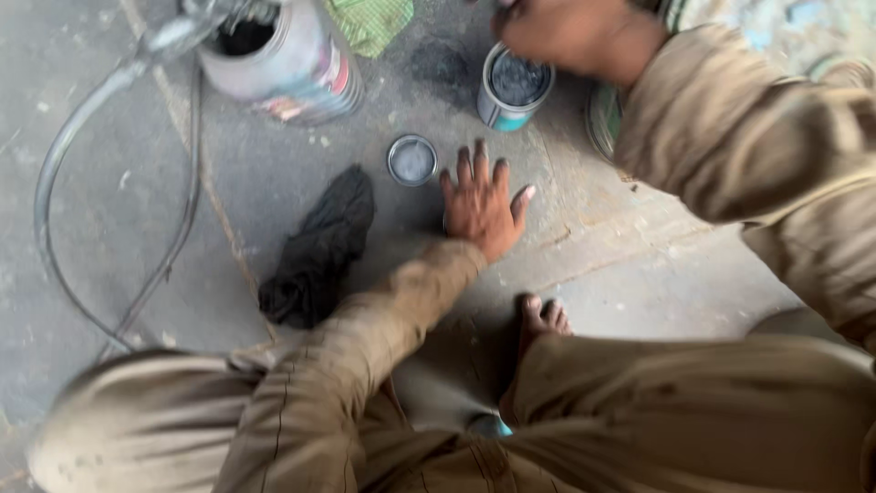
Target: The person sits on the floor and uses a metal tool to stir a light-colored liquid inside a paint can. They repeatedly scrape the sides and bottom of the can to mix the contents thoroughly. The person then places the can down and briefly handles a cloth.
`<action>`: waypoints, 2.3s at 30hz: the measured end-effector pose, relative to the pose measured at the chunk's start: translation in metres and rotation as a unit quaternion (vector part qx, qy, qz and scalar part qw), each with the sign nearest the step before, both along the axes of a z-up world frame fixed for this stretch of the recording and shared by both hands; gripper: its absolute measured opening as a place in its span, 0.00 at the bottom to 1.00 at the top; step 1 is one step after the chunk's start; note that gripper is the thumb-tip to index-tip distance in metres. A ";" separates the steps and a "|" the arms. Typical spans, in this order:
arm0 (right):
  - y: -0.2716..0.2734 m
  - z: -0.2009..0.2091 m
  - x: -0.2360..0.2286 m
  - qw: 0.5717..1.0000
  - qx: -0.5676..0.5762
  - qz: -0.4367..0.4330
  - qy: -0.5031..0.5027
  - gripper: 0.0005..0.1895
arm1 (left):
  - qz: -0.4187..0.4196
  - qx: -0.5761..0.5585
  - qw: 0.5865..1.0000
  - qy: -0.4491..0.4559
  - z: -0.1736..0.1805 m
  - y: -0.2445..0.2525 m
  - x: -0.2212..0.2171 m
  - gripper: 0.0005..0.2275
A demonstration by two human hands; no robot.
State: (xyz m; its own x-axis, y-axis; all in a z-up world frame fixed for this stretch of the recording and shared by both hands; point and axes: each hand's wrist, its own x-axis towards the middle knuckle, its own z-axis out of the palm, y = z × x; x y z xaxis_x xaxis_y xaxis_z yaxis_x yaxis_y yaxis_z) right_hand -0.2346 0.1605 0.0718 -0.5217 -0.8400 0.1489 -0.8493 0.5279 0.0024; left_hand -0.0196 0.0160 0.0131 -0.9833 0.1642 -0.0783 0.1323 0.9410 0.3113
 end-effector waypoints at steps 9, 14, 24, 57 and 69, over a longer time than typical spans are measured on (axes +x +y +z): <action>-0.079 -0.033 -0.059 0.971 -0.048 -0.136 -0.190 0.16 | 0.061 0.026 0.991 -0.114 0.002 0.006 -0.010 0.20; -0.078 0.004 -0.045 0.967 -0.100 -0.085 -0.219 0.13 | 0.064 -0.012 0.987 -0.149 0.005 0.008 -0.011 0.20; -0.037 0.136 0.012 0.941 0.019 -0.088 -0.326 0.25 | 0.050 -0.016 0.994 -0.093 0.022 0.012 -0.012 0.29; -0.014 0.081 0.068 0.931 -0.278 -0.060 -0.231 0.15 | 0.285 -0.062 0.949 -0.116 -0.020 -0.015 -0.008 0.25; -0.005 0.141 0.069 0.906 -0.331 -0.043 -0.261 0.17 | 0.225 -0.014 0.968 -0.109 0.014 -0.018 -0.008 0.30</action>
State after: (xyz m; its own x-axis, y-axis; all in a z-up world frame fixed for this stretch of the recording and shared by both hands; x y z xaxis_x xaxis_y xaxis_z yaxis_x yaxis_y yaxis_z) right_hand -0.1655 0.1559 0.2132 -0.7252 -0.6097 0.3200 -0.5993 0.3300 -0.7294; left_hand -0.0277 -0.0020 0.0270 -0.9147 -0.2812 -0.2903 -0.3582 0.8967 0.2600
